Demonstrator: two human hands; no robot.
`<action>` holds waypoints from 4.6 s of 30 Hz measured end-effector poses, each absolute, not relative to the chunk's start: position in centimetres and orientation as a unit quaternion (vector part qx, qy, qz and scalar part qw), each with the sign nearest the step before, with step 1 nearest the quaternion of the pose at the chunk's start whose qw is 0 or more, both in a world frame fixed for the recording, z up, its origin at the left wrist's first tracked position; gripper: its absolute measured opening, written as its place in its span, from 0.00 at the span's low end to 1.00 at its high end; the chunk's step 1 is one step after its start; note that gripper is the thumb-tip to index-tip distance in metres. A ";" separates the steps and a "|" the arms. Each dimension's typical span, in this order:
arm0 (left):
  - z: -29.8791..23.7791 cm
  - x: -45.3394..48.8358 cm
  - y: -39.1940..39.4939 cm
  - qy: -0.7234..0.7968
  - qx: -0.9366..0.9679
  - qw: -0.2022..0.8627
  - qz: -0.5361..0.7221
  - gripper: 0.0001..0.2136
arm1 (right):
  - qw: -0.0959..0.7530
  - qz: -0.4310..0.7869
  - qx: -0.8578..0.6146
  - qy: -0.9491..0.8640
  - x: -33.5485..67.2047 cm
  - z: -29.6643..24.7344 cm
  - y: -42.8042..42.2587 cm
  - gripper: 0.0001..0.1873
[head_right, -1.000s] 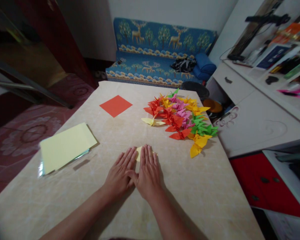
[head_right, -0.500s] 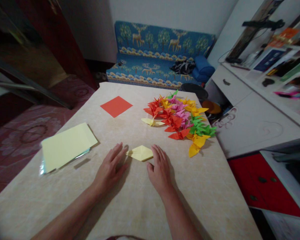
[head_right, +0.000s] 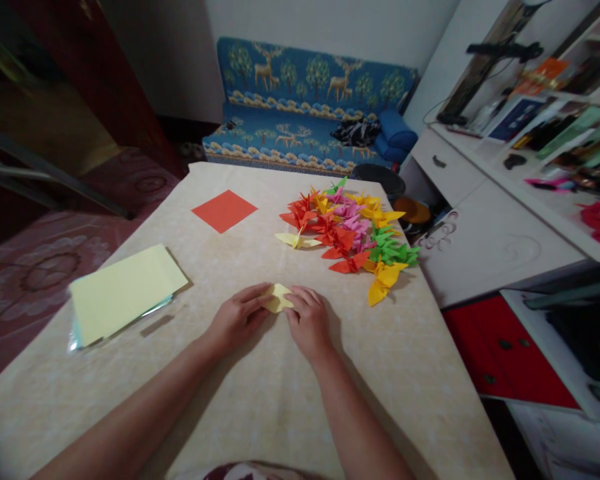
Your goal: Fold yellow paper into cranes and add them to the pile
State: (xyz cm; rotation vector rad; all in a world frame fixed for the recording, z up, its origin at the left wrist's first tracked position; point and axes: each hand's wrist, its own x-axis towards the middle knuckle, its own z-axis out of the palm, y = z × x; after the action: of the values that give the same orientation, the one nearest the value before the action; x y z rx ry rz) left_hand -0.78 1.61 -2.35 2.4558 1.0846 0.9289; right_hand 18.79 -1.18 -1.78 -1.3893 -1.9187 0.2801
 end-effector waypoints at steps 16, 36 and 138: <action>-1.1 -3.4 -4.6 0.333 0.861 0.190 0.333 0.10 | 0.307 0.170 -0.506 -0.787 17.8 0.5 -7.9 0.19; -0.7 -3.0 -5.1 0.405 0.846 0.194 0.288 0.09 | 0.278 0.110 -0.543 -0.785 16.5 0.3 -8.1 0.11; 0.0 -1.4 -5.4 0.532 0.724 0.314 0.306 0.10 | 0.237 0.218 -0.690 -0.648 14.8 1.4 -6.8 0.07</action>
State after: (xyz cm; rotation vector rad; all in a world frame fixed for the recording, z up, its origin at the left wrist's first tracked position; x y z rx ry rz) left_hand -1.35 -5.38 0.05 1.9086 1.4022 0.8063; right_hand 14.75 -6.78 1.37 -1.8924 -1.7756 0.5973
